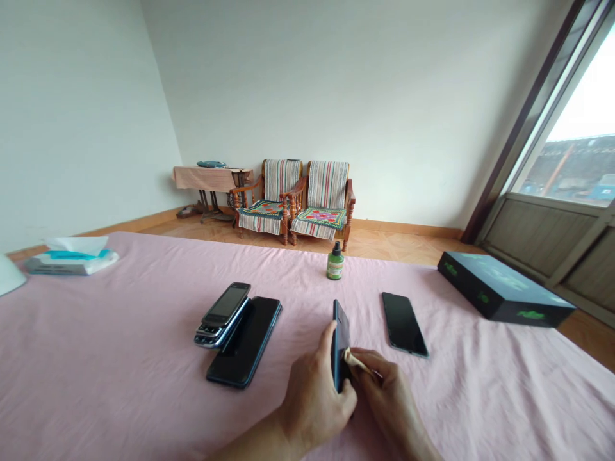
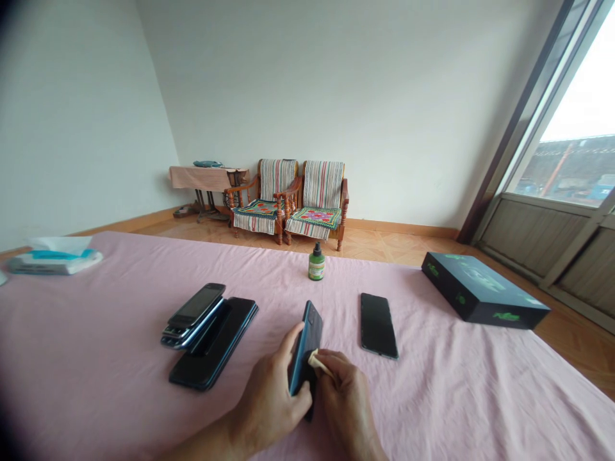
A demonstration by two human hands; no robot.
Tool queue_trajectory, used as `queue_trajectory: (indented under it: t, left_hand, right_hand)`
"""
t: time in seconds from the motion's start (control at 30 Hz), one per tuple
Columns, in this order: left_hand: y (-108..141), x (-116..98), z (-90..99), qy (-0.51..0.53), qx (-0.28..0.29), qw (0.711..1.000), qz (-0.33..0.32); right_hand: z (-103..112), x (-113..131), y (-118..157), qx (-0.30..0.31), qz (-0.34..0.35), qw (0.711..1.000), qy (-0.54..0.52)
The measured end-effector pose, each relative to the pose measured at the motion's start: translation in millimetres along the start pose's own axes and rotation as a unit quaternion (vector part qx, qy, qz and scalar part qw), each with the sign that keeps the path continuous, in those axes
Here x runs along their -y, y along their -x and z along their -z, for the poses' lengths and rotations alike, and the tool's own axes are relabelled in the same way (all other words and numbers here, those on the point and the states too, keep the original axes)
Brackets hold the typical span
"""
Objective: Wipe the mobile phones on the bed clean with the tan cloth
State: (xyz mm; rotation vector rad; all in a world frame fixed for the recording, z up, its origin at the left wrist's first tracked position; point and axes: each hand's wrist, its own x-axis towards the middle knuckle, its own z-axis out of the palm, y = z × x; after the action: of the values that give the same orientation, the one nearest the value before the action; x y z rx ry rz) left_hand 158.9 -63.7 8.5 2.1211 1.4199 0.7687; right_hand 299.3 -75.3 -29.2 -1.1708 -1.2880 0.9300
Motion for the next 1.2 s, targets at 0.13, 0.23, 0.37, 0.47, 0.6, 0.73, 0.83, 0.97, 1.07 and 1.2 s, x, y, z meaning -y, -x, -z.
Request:
queue_trajectory:
  t: [0.13,0.23,0.37,0.47,0.6,0.73,0.83,0.97,1.07,1.2]
  left_hand:
    - [2.6,-2.4,3.3,-0.005,0.012,1.000,-0.011]
    - [2.9,-3.6,4.7,-0.017,0.013,1.000,-0.016]
    - [1.2,-1.5,3.2,-0.029,0.015,0.999,-0.021]
    - [0.8,0.9,0.5,-0.040,0.011,0.999,-0.018]
    - [1.9,0.7,-0.6,-0.052,0.009,0.999,-0.009]
    - [2.7,-0.1,0.1,-0.060,0.009,0.998,-0.010]
    - [3.1,3.0,-1.4,-0.056,-0.001,0.998,-0.019]
    - [3.1,11.1,-6.2,-0.040,-0.035,0.997,-0.053]
    - [2.9,15.2,-9.3,-0.015,-0.038,0.997,-0.062]
    - [2.5,12.3,-9.3,-0.009,-0.033,0.998,-0.052]
  right_hand:
    - [-2.5,6.6,0.8,0.024,0.003,1.000,-0.019]
    - [-2.7,7.0,1.2,0.036,0.005,0.999,-0.024]
    - [2.7,5.7,-2.6,0.027,-0.008,1.000,0.002]
    - [11.5,9.6,-15.2,-0.030,0.009,0.998,0.054]
    - [20.0,13.8,-46.1,-0.086,0.047,0.984,0.146]
    - [11.9,8.2,-77.8,-0.088,0.078,0.976,0.182]
    - [0.8,5.4,-89.2,-0.081,0.099,0.973,0.193]
    - [-6.6,8.0,-81.8,-0.056,0.118,0.971,0.202]
    - [-6.5,7.7,-69.2,-0.031,0.140,0.974,0.175]
    - [-2.4,2.7,-67.8,-0.023,0.170,0.973,0.154]
